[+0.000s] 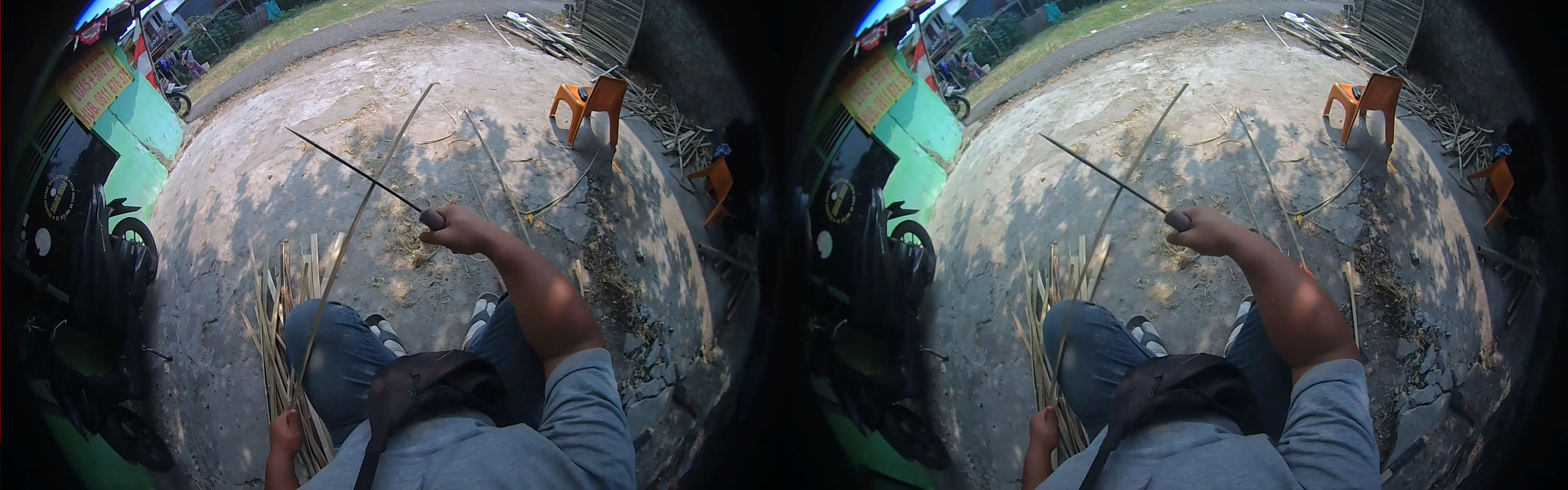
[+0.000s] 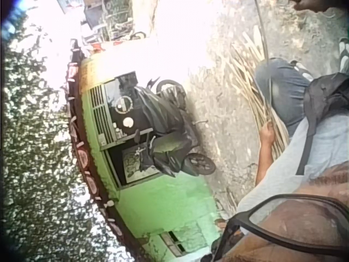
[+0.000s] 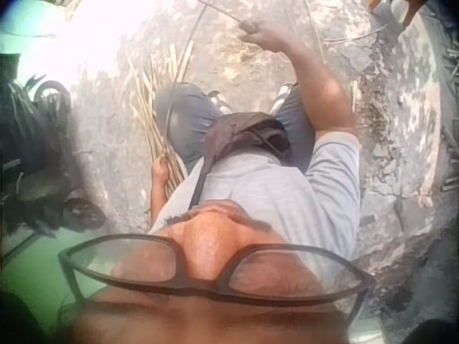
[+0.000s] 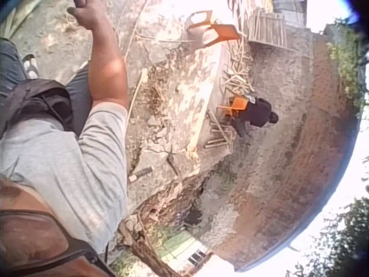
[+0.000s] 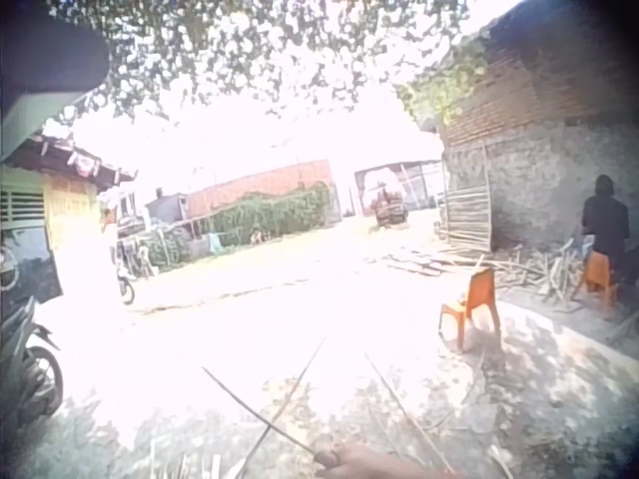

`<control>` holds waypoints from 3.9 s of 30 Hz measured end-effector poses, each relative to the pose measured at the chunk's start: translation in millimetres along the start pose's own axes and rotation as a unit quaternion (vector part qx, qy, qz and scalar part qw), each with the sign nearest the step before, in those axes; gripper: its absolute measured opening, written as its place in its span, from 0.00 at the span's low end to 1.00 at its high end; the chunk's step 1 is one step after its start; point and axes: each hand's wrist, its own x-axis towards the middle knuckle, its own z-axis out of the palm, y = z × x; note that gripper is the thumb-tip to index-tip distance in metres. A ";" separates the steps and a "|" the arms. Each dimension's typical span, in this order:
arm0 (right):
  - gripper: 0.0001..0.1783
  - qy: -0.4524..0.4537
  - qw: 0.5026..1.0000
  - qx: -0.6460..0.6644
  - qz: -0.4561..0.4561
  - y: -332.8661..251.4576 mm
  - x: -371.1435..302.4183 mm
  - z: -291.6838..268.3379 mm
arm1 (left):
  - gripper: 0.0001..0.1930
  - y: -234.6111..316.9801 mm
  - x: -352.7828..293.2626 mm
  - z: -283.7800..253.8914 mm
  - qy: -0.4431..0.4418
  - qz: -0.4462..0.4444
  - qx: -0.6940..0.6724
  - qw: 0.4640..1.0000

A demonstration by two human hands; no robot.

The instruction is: The person holds a bamboo strip and shaves down its length using a machete, then sets the blade aside and bends the bamboo strip by hand.

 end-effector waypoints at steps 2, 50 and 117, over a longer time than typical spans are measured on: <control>0.18 0.038 0.999 -0.008 0.001 1.9 1.6 8.8 | 0.41 0.9 1.4 1.2 -0.009 -0.012 -0.005 1.000; 0.13 0.087 0.994 -0.060 0.035 33.7 19.2 10.2 | 0.41 28.9 -6.2 7.7 0.138 -0.010 0.087 0.987; 0.12 0.029 0.996 -0.089 -0.010 -24.8 -11.5 5.1 | 0.37 23.3 -3.0 -14.7 0.098 0.008 0.081 0.992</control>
